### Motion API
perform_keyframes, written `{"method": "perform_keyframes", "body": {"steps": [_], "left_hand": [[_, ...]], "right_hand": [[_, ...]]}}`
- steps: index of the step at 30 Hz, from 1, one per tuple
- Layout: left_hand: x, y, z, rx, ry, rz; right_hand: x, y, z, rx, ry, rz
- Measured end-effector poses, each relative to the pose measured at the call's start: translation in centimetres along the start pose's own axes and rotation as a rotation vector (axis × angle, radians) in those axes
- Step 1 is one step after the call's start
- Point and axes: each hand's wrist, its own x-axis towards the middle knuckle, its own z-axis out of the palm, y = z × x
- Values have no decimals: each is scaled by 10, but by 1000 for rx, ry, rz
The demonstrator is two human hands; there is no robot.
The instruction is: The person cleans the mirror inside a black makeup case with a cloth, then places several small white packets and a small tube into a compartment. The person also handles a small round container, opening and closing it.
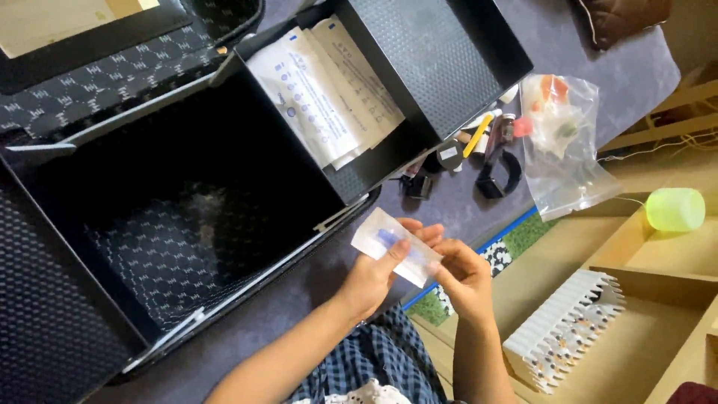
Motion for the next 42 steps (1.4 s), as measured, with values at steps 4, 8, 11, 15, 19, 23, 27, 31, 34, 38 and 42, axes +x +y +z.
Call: {"method": "perform_keyframes", "body": {"steps": [4, 8, 11, 15, 19, 23, 27, 31, 34, 38, 42], "left_hand": [[1, 1, -4, -40, -15, -19], [-1, 2, 0, 11, -26, -10], [1, 7, 1, 39, -6, 19], [2, 15, 11, 97, 86, 34], [0, 32, 20, 692, 147, 176], [-8, 51, 34, 985, 115, 231], [-8, 40, 23, 948, 133, 240], [-4, 22, -1, 306, 150, 58], [-7, 26, 3, 92, 113, 4], [-12, 42, 13, 317, 93, 111], [-24, 59, 23, 398, -8, 186]], "right_hand": [[-3, 3, 1, 64, 79, 106], [-10, 17, 5, -11, 173, 153], [-3, -4, 22, -69, 234, 144], [0, -6, 15, -140, 256, 105], [-3, -20, 10, -485, 316, -3], [-5, -33, 17, -667, 338, -179], [-10, -19, 18, -706, 446, -291], [-21, 2, 23, -157, 526, -205], [-14, -18, 43, -162, 458, -243], [2, -75, 55, -290, 352, -381], [12, -125, 35, -594, 30, -272]]}}
